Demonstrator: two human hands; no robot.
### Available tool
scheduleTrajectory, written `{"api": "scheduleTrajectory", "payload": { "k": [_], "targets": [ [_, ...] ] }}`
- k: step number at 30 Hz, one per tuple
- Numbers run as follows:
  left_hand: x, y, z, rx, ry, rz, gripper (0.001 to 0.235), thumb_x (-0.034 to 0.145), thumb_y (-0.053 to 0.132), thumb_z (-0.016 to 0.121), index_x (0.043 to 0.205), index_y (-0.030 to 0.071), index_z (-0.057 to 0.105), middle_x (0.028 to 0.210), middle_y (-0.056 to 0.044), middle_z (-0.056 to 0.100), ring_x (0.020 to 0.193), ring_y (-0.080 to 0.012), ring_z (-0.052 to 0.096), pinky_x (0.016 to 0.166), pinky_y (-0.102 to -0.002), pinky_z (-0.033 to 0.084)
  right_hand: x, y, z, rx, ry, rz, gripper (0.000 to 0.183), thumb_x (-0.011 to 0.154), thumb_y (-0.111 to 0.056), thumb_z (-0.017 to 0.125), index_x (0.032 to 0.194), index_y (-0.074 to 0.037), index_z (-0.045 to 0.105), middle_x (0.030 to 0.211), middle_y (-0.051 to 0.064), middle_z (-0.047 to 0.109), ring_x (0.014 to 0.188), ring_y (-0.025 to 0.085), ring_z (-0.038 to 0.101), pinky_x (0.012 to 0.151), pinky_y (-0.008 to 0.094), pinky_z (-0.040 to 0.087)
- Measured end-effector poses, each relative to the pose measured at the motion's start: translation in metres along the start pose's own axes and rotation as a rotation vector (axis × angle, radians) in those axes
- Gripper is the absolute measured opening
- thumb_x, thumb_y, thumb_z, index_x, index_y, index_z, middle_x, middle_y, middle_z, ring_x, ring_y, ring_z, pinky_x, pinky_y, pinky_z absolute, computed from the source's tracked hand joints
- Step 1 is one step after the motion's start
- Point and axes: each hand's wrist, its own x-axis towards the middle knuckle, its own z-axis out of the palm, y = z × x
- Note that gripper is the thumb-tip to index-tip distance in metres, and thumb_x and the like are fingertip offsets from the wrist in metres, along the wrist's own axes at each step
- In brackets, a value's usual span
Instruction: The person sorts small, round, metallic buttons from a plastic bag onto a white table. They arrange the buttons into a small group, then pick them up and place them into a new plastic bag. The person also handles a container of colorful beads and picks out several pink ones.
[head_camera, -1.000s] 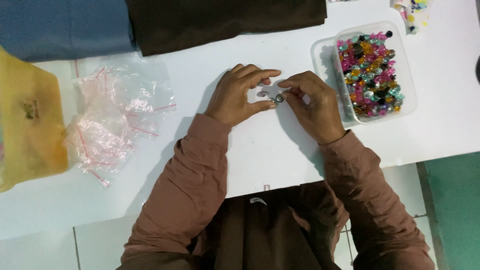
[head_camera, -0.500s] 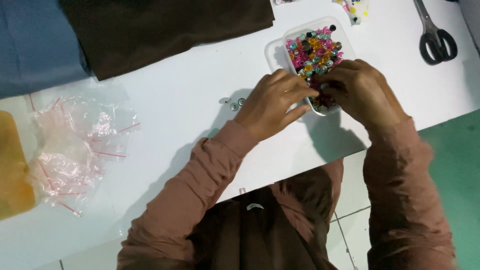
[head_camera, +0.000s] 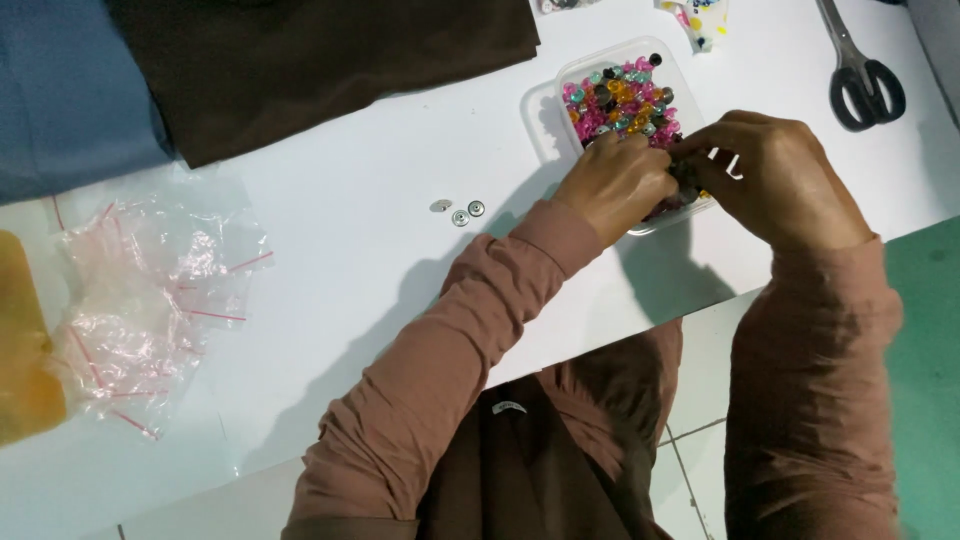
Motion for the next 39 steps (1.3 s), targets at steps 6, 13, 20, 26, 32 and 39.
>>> {"api": "scheduleTrajectory", "payload": {
  "k": [6, 13, 20, 26, 32, 39],
  "targets": [
    [0.008, -0.007, 0.035, 0.065, 0.005, -0.083, 0.050, 0.057, -0.032, 0.066, 0.049, 0.013, 0.044, 0.050, -0.004, 0.040, 0.049, -0.0216, 0.039, 0.060, -0.043, 0.055, -0.008, -0.009, -0.001, -0.218, -0.171, 0.177, 0.025, 0.092, -0.010, 0.079, 0.115, -0.016, 0.082, 0.101, 0.007, 0.080, 0.077, 0.023, 0.075, 0.075, 0.037, 0.059],
    [0.007, -0.009, 0.033, 0.059, -0.073, -0.111, 0.037, 0.062, -0.022, 0.073, 0.054, 0.012, 0.060, 0.056, -0.005, 0.053, 0.067, -0.0297, 0.053, 0.076, -0.050, 0.054, 0.001, -0.003, 0.020, -0.219, -0.186, 0.163, 0.015, 0.094, -0.013, 0.078, 0.109, -0.012, 0.081, 0.088, 0.007, 0.079, 0.073, 0.028, 0.072, 0.063, 0.041, 0.055],
    [0.003, -0.011, 0.021, 0.098, 0.076, -0.135, 0.035, 0.068, -0.015, 0.073, 0.055, 0.016, 0.062, 0.065, -0.003, 0.057, 0.073, -0.0288, 0.056, 0.076, -0.047, 0.050, 0.003, 0.007, 0.032, -0.152, -0.075, 0.060, 0.030, 0.087, 0.002, 0.075, 0.114, -0.009, 0.081, 0.097, 0.011, 0.079, 0.082, 0.031, 0.073, 0.070, 0.043, 0.056],
    [-0.005, -0.020, -0.006, 0.129, 0.248, -0.201, 0.030, 0.067, -0.011, 0.077, 0.059, 0.015, 0.065, 0.077, -0.004, 0.059, 0.085, -0.0309, 0.055, 0.078, -0.044, 0.046, 0.003, 0.009, 0.028, -0.028, 0.097, -0.010, 0.028, 0.092, 0.007, 0.072, 0.115, -0.006, 0.082, 0.101, 0.011, 0.077, 0.079, 0.026, 0.070, 0.077, 0.039, 0.055],
    [-0.010, -0.026, -0.039, -0.046, 0.121, -0.281, 0.007, 0.079, 0.013, 0.081, 0.081, 0.020, 0.080, 0.092, -0.002, 0.064, 0.098, -0.0314, 0.056, 0.081, -0.047, 0.044, 0.004, -0.008, 0.020, -0.165, -0.018, -0.003, 0.028, 0.088, 0.004, 0.078, 0.112, -0.010, 0.083, 0.108, 0.010, 0.079, 0.089, 0.028, 0.075, 0.077, 0.041, 0.060],
    [-0.019, -0.024, -0.050, -0.163, 0.149, -0.308, 0.006, 0.084, 0.022, 0.082, 0.090, 0.021, 0.081, 0.086, 0.002, 0.060, 0.094, -0.0284, 0.055, 0.080, -0.047, 0.043, 0.009, 0.015, 0.049, -0.374, -0.011, -0.106, 0.028, 0.084, -0.003, 0.080, 0.107, -0.018, 0.084, 0.096, 0.002, 0.079, 0.088, 0.026, 0.072, 0.068, 0.041, 0.062]
  ]
}}
